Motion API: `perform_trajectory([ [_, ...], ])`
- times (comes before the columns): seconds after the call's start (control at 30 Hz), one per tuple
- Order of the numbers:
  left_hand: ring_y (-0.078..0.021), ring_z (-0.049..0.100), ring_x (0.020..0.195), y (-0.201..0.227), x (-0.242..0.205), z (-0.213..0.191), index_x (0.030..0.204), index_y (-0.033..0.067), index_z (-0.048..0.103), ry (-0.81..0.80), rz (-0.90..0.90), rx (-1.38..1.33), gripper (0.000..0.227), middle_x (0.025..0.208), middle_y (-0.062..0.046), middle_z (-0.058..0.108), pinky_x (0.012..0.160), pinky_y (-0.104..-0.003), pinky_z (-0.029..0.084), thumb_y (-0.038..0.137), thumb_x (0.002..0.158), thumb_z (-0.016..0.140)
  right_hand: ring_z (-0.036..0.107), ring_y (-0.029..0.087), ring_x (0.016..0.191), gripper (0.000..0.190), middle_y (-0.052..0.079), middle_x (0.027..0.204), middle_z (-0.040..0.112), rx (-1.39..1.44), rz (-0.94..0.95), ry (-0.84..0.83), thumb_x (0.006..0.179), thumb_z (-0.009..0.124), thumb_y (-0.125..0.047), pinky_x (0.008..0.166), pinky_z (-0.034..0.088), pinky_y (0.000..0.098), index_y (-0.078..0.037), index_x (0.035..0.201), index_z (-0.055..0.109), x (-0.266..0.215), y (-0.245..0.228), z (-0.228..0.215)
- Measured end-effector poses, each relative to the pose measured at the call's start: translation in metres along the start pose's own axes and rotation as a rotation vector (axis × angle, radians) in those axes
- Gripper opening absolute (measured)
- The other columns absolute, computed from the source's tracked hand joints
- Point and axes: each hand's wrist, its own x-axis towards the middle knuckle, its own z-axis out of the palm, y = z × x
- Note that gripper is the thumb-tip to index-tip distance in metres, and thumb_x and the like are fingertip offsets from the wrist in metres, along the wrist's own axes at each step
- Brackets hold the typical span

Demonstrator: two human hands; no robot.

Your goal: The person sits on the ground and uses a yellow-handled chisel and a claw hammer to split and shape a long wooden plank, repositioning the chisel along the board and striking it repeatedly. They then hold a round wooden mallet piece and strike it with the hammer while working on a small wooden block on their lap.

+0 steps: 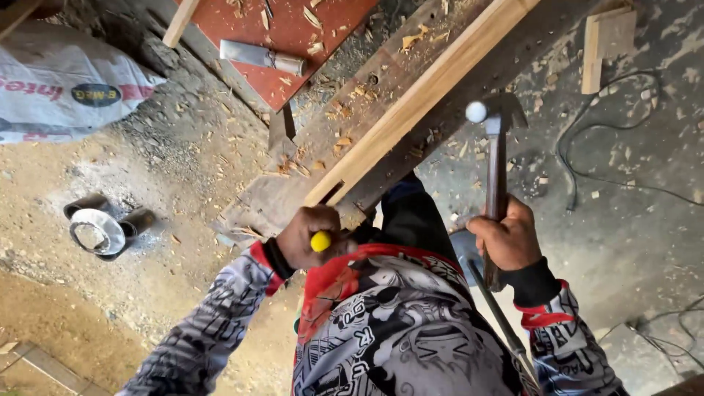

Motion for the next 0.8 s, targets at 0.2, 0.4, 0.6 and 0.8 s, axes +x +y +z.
perform_trajectory([
  [0.2, -0.015, 0.064, 0.06, -0.023, 0.102, 0.01, 0.075, 0.0087, 0.069, -0.062, -0.195, -0.053, 0.027, 0.071, -0.003, 0.07, 0.057, -0.031, 0.051, 0.029, 0.087, 0.083, 0.057, 0.016, 0.045, 0.015, 0.007, 0.068, 0.064, 0.065, -0.061, -0.065, 0.077, 0.07, -0.007, 0.041, 0.047, 0.0339, -0.005, 0.086, 0.058, 0.03, -0.027, -0.025],
  [0.4, -0.0142, 0.052, 0.07, -0.151, 0.157, 0.052, 0.085, 0.003, 0.057, -0.06, -0.278, -0.419, 0.018, 0.079, -0.007, 0.056, 0.067, -0.026, 0.046, 0.016, 0.078, 0.067, 0.058, 0.019, 0.056, 0.015, 0.008, 0.073, 0.058, 0.326, -0.348, 0.158, 0.094, 0.068, -0.001, 0.054, 0.051, 0.0379, -0.004, 0.093, 0.053, 0.049, -0.082, -0.073],
  [0.6, -0.0157, 0.068, 0.074, -0.138, 0.155, 0.044, 0.09, 0.0064, 0.074, -0.014, -0.323, 0.037, 0.023, 0.081, -0.007, 0.076, 0.071, -0.032, 0.057, 0.023, 0.077, 0.082, 0.058, 0.023, 0.048, 0.023, 0.009, 0.056, 0.058, -0.354, 0.095, -0.333, 0.081, 0.073, -0.012, 0.045, 0.043, 0.0403, 0.005, 0.076, 0.06, 0.084, 0.145, 0.023],
  [0.8, -0.0137, 0.067, 0.077, -0.157, 0.147, 0.048, 0.089, 0.0075, 0.07, 0.01, -0.35, -0.049, 0.027, 0.082, -0.005, 0.073, 0.072, -0.032, 0.055, 0.025, 0.074, 0.086, 0.054, 0.015, 0.043, 0.016, 0.004, 0.057, 0.051, -0.038, -0.039, -0.367, 0.077, 0.067, -0.009, 0.041, 0.048, 0.0343, -0.003, 0.08, 0.052, 0.015, -0.007, 0.032],
])
